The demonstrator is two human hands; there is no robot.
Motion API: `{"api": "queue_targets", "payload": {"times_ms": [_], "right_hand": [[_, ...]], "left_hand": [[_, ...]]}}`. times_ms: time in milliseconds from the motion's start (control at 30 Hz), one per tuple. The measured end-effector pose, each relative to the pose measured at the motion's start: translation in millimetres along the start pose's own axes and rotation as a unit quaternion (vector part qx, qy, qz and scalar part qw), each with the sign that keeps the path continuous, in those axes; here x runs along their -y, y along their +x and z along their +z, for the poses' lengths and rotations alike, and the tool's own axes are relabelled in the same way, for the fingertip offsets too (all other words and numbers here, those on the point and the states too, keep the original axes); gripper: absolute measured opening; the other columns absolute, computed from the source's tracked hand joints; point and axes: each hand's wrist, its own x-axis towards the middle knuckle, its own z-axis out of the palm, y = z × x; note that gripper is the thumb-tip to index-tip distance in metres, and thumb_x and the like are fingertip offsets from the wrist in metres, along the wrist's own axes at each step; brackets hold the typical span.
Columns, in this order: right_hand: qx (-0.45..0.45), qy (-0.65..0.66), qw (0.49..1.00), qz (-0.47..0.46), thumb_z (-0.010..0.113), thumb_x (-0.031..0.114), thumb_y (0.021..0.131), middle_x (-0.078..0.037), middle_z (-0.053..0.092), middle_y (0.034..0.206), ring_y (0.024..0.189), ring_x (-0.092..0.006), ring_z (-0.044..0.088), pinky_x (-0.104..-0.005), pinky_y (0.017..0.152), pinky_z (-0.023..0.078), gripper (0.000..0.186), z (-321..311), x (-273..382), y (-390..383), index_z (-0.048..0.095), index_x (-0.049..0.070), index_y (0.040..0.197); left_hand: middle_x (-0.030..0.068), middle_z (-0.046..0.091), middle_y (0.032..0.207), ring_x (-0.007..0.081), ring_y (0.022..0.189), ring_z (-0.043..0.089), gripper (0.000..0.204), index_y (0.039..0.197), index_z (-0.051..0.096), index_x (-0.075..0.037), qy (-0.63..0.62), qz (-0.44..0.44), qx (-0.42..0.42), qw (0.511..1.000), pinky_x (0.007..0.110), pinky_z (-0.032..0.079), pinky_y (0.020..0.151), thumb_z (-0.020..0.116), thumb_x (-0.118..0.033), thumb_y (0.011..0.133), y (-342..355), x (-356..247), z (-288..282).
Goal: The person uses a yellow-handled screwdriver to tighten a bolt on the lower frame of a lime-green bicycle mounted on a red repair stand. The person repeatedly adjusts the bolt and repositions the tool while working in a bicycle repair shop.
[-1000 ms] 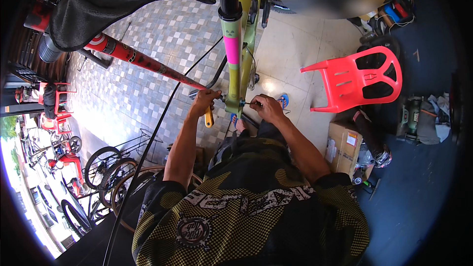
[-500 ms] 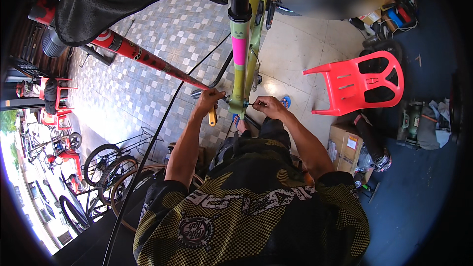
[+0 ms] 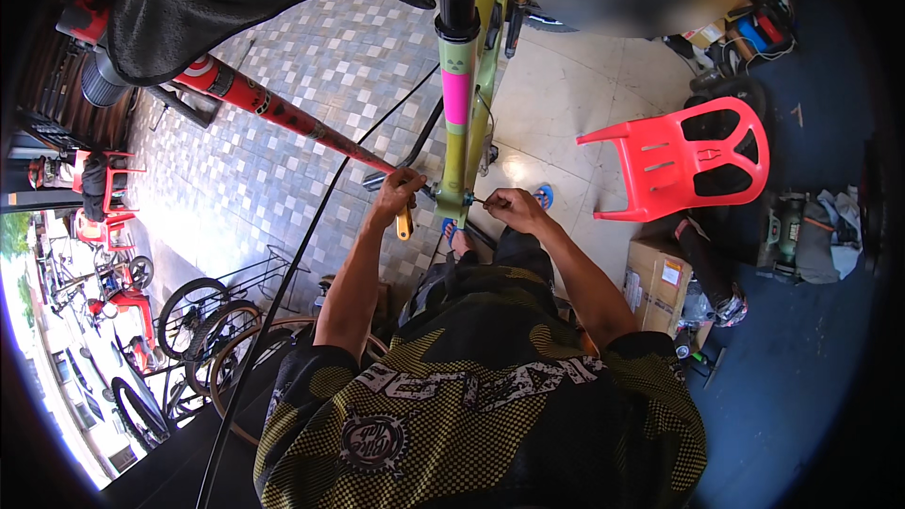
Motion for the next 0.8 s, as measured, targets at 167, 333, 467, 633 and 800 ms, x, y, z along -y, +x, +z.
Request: {"api": "queue_targets", "payload": {"times_ms": [167,333,467,633,800], "right_hand": [[-0.002,-0.028,0.999,-0.04,0.069,0.015,0.095,-0.005,0.072,0.085,0.073,-0.0118,0.063,-0.0293,0.07,0.051,0.022,-3,10,-7,0.073,0.004,0.113],[-0.017,-0.052,0.997,-0.053,0.07,0.018,0.096,-0.008,0.074,0.09,0.077,-0.0179,0.067,-0.0331,0.073,0.054,0.024,-5,8,-7,0.072,0.005,0.116],[-0.005,-0.089,0.995,-0.033,0.069,0.019,0.094,-0.009,0.075,0.09,0.08,-0.0174,0.068,-0.0329,0.075,0.054,0.025,-7,6,-7,0.073,0.005,0.114],[-0.008,-0.128,0.991,-0.044,0.069,0.018,0.092,-0.015,0.074,0.09,0.086,-0.0288,0.071,-0.0391,0.078,0.055,0.022,-11,-4,-8,0.074,0.004,0.108],[-0.047,-0.178,0.982,-0.049,0.067,0.019,0.093,-0.016,0.072,0.085,0.084,-0.032,0.068,-0.0409,0.076,0.053,0.017,-33,-21,-27,0.075,0.005,0.099]], "left_hand": [[0.0072,0.063,0.086,0.016,0.073,0.062,0.053,0.118,0.064,-0.003,-0.051,-0.028,-0.017,0.998,0.032,0.052,0.068,0.068,-0.052,0.097,-3,20,-3],[0.0146,0.064,0.102,0.0271,0.098,0.063,0.087,0.129,0.062,-0.007,-0.208,-0.168,0.023,0.963,0.055,0.047,0.089,0.044,-0.083,0.091,-4,47,-6],[0.0189,0.063,0.114,0.0399,0.109,0.06,0.093,0.129,0.063,-0.012,-0.312,-0.26,0.1,0.908,0.078,0.034,0.099,0.04,-0.091,0.086,-14,22,-13],[0.0222,0.062,0.113,0.0456,0.11,0.059,0.086,0.127,0.063,-0.012,-0.246,-0.313,0.067,0.915,0.082,0.028,0.103,0.045,-0.087,0.087,0,21,-13],[0.0273,0.06,0.117,0.051,0.108,0.059,0.088,0.134,0.058,-0.012,-0.233,-0.297,0.09,0.922,0.078,0.03,0.105,0.047,-0.085,0.087,13,35,-19]]}}
